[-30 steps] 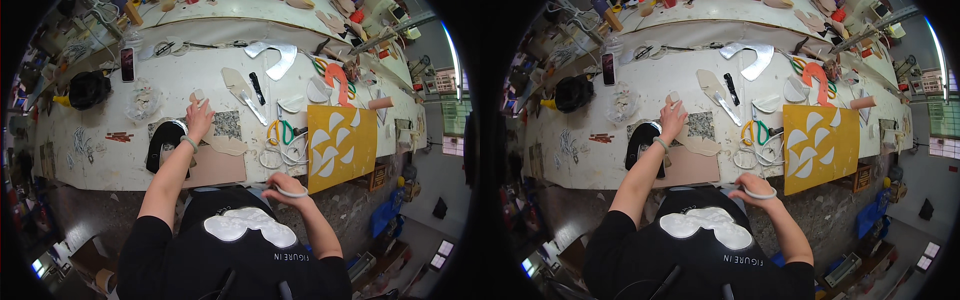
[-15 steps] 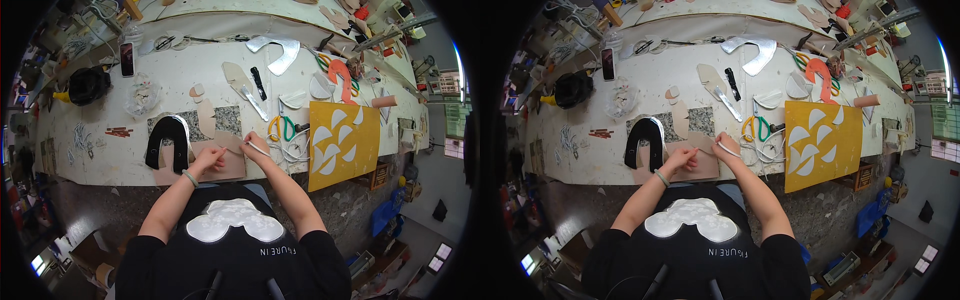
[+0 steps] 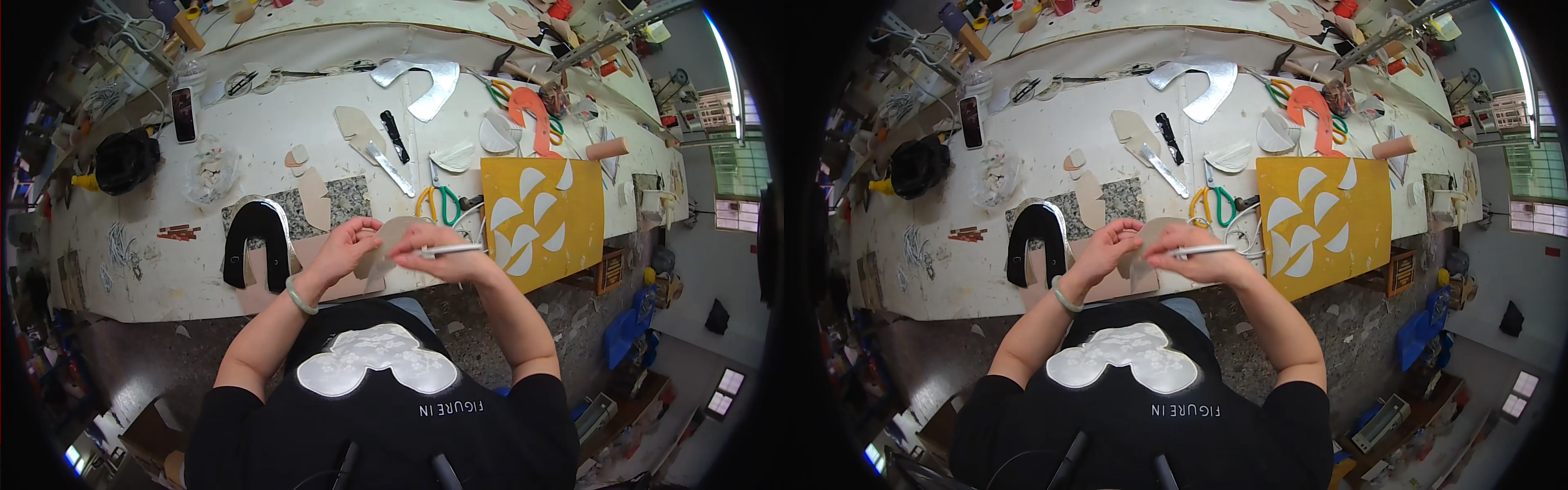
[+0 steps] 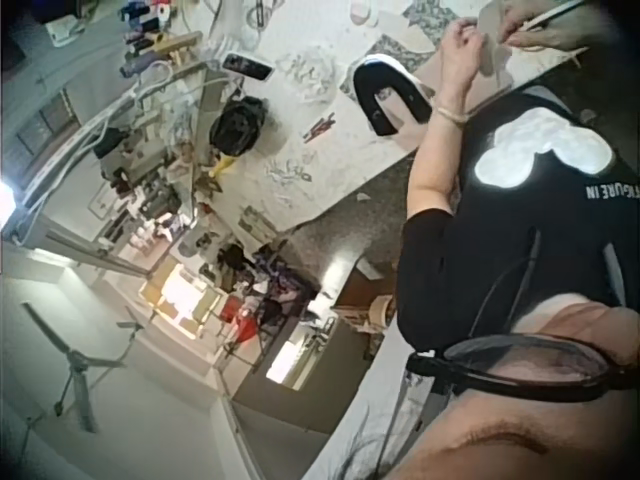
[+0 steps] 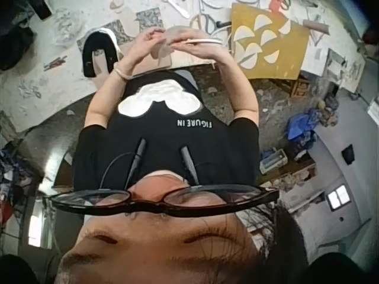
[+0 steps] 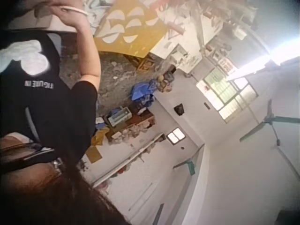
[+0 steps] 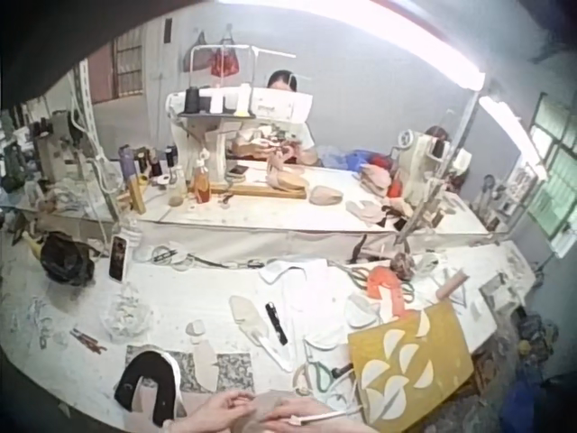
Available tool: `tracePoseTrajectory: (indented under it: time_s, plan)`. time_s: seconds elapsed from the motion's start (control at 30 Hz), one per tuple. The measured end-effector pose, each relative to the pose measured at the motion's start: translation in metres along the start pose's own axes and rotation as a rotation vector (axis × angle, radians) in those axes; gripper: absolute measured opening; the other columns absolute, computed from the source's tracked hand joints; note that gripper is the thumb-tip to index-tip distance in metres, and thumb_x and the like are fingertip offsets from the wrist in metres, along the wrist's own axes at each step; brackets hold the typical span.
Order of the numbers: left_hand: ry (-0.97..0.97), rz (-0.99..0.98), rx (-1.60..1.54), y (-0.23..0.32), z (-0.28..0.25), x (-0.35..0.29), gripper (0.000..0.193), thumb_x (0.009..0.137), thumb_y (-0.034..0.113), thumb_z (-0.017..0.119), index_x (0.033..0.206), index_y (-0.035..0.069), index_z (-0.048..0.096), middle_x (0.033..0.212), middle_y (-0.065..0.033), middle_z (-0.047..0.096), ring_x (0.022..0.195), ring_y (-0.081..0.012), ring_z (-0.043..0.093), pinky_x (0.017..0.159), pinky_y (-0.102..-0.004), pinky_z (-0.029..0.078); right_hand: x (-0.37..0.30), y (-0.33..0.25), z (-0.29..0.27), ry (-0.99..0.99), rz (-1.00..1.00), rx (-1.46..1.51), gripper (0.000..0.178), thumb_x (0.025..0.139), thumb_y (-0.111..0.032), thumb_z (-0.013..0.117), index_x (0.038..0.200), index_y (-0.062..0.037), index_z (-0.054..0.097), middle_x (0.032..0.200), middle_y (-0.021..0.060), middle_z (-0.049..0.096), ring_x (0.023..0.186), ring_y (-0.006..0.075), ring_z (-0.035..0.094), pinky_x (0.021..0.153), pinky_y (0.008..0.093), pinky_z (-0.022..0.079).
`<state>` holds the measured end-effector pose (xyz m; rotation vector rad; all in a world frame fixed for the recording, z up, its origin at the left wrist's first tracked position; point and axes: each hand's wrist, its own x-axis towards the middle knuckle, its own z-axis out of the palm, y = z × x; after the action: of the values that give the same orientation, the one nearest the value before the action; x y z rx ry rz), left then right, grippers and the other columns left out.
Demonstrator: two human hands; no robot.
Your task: The person assembles small craft components at a workbench. They handle white plastic rings and black plastic pieces, using a hammer to tap the black pieces into shape on a cutting mat. The person also manipulates white semi-circular plastic parts and a black U-shaped object, organizing them on the table.
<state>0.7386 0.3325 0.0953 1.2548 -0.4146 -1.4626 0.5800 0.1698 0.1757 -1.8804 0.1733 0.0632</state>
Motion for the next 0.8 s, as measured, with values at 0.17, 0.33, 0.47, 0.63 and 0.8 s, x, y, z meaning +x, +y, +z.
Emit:
tracePoseTrajectory:
  time_s: [0.17, 0.33, 0.47, 0.63, 0.8]
  plan:
    - [-0.034, 0.013, 0.037, 0.032, 0.003, -0.019, 0.031, 0.094, 0.011, 0.062, 0.123, 0.000, 0.063, 0.110, -0.0042, 0.068, 0.098, -0.0083, 0.061, 0.088, -0.0225, 0.048, 0.023, -0.013, -0.014, 0.013, 0.063, -0.152, 0.018, 0.090, -0.019, 0.064, 0.102, -0.0096, 0.073, 0.085, 0.0107, 0.063, 0.081, 0.0257, 0.063, 0.072, 0.0341, 0.050]
    - [0.002, 0.101, 0.107, 0.040, 0.011, -0.033, 0.026, 0.095, 0.015, 0.064, 0.116, -0.001, 0.067, 0.101, -0.0031, 0.071, 0.089, -0.0054, 0.062, 0.078, -0.0200, 0.049, 0.029, -0.014, -0.002, 0.124, -0.056, -0.146, 0.018, 0.087, -0.017, 0.067, 0.102, -0.0089, 0.074, 0.086, 0.0104, 0.065, 0.076, 0.0251, 0.064, 0.068, 0.0336, 0.051]
    - [0.096, 0.133, 0.202, 0.050, 0.016, -0.041, 0.021, 0.094, 0.012, 0.065, 0.110, -0.002, 0.069, 0.096, -0.0041, 0.071, 0.083, -0.0048, 0.062, 0.071, -0.0194, 0.049, 0.029, -0.023, 0.009, 0.360, -0.113, -0.247, 0.020, 0.084, -0.010, 0.072, 0.103, -0.0052, 0.073, 0.085, 0.0091, 0.067, 0.074, 0.0196, 0.065, 0.066, 0.0294, 0.051]
    - [0.150, 0.170, 0.122, 0.058, 0.023, -0.048, 0.020, 0.093, 0.008, 0.066, 0.110, -0.003, 0.069, 0.095, -0.0057, 0.072, 0.083, -0.0056, 0.063, 0.072, -0.0195, 0.050, 0.032, -0.036, 0.010, 0.538, -0.081, -0.179, 0.017, 0.078, -0.007, 0.077, 0.094, -0.0018, 0.073, 0.083, 0.0087, 0.068, 0.072, 0.0177, 0.067, 0.065, 0.0275, 0.053]
    - [0.173, 0.246, 0.178, 0.059, 0.026, -0.050, 0.026, 0.091, 0.010, 0.068, 0.114, -0.003, 0.067, 0.096, -0.0076, 0.072, 0.085, -0.0069, 0.065, 0.074, -0.0207, 0.051, 0.038, -0.035, 0.010, 0.547, -0.116, -0.236, 0.010, 0.077, -0.004, 0.077, 0.086, -0.0036, 0.073, 0.085, 0.0085, 0.067, 0.072, 0.0183, 0.067, 0.065, 0.0275, 0.053]
